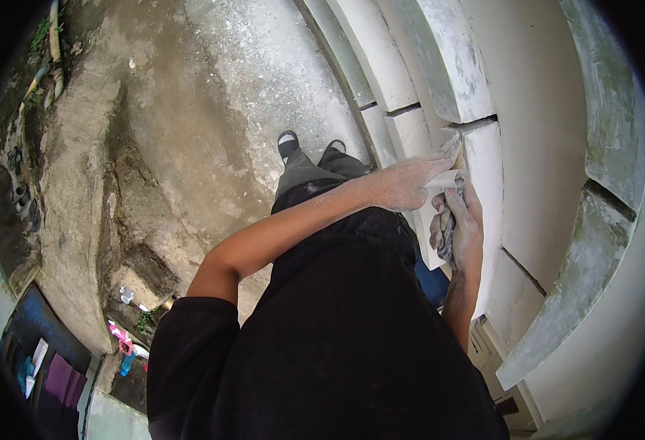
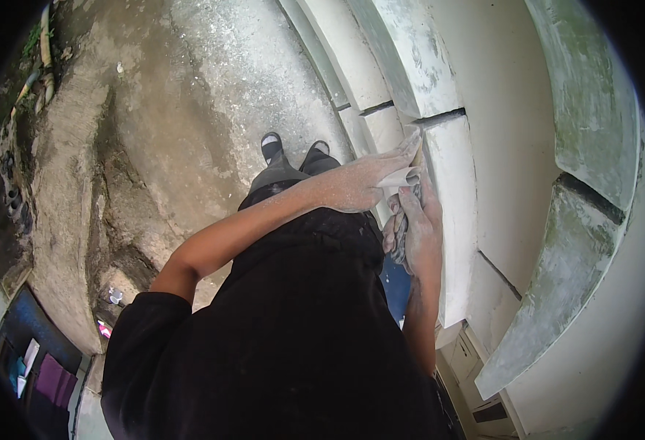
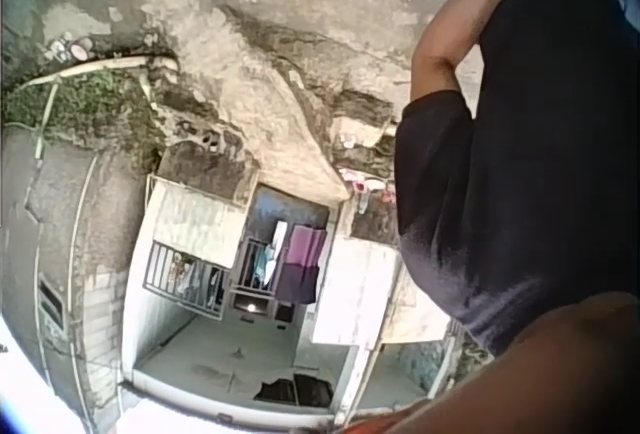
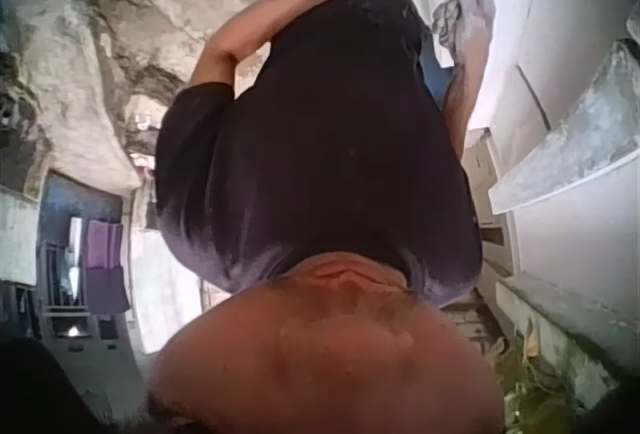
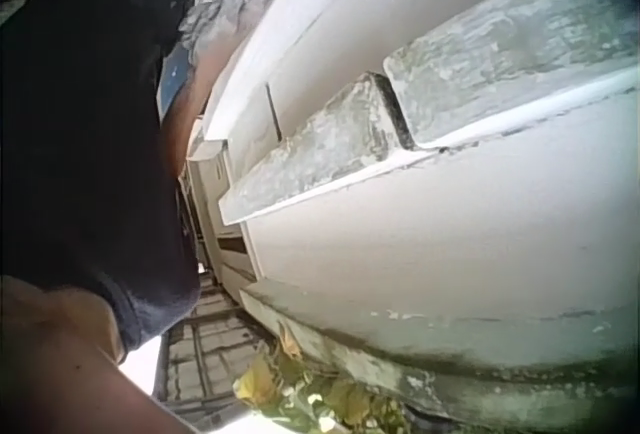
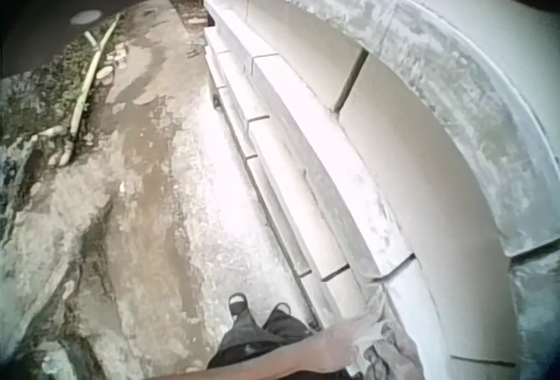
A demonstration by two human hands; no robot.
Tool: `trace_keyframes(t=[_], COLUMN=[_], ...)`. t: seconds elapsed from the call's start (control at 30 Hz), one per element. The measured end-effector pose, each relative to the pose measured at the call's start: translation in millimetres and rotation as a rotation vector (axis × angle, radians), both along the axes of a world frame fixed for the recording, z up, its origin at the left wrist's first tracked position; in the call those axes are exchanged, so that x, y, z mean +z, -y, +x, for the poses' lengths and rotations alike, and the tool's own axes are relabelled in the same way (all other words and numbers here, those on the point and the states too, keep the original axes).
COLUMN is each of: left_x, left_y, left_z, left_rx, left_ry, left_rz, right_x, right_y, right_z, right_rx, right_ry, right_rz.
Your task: The person is using a metal scraper to apply and smooth out plaster or putty on a concrete architectural feature.
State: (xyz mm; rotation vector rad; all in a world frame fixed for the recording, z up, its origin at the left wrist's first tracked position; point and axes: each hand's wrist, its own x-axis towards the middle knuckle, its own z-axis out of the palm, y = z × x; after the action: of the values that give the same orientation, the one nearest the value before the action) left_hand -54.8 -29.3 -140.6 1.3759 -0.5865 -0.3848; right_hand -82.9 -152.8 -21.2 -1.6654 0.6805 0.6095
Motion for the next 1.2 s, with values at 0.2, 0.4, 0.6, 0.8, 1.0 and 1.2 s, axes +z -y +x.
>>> trace_keyframes(t=[0.2, 0.4, 0.6, 0.8, 1.0, 1.2], left_x=[11.2, 16.1, 13.5, 13.5, -12.2, -5.8], left_y=[1.0, 5.1, 16.3, 20.3, 19.2, 21.4], left_z=[-12.6, -13.2, -21.1, -25.5, -21.5, -20.6], left_rx=[-0.04, -0.024, 0.121, 0.123, 0.126, 0.092], left_ry=[-0.056, -0.091, 0.022, -0.009, 0.002, -0.07], left_rz=[-0.026, -0.006, 0.009, 0.089, 0.1, 0.062], right_x=[14.0, 16.3, 17.0, 17.6, -2.4, -10.6], right_y=[0.6, 14.8, 25.3, 24.7, 27.4, 30.4], right_z=[-4.8, -1.8, -0.6, 0.8, -2.1, -4.2], right_rx=[-0.015, 0.053, 0.058, 0.084, 0.108, 0.13], right_ry=[0.027, 0.032, 0.058, 0.053, 0.074, 0.134], right_rz=[0.008, 0.101, 0.098, 0.068, 0.087, 0.049])
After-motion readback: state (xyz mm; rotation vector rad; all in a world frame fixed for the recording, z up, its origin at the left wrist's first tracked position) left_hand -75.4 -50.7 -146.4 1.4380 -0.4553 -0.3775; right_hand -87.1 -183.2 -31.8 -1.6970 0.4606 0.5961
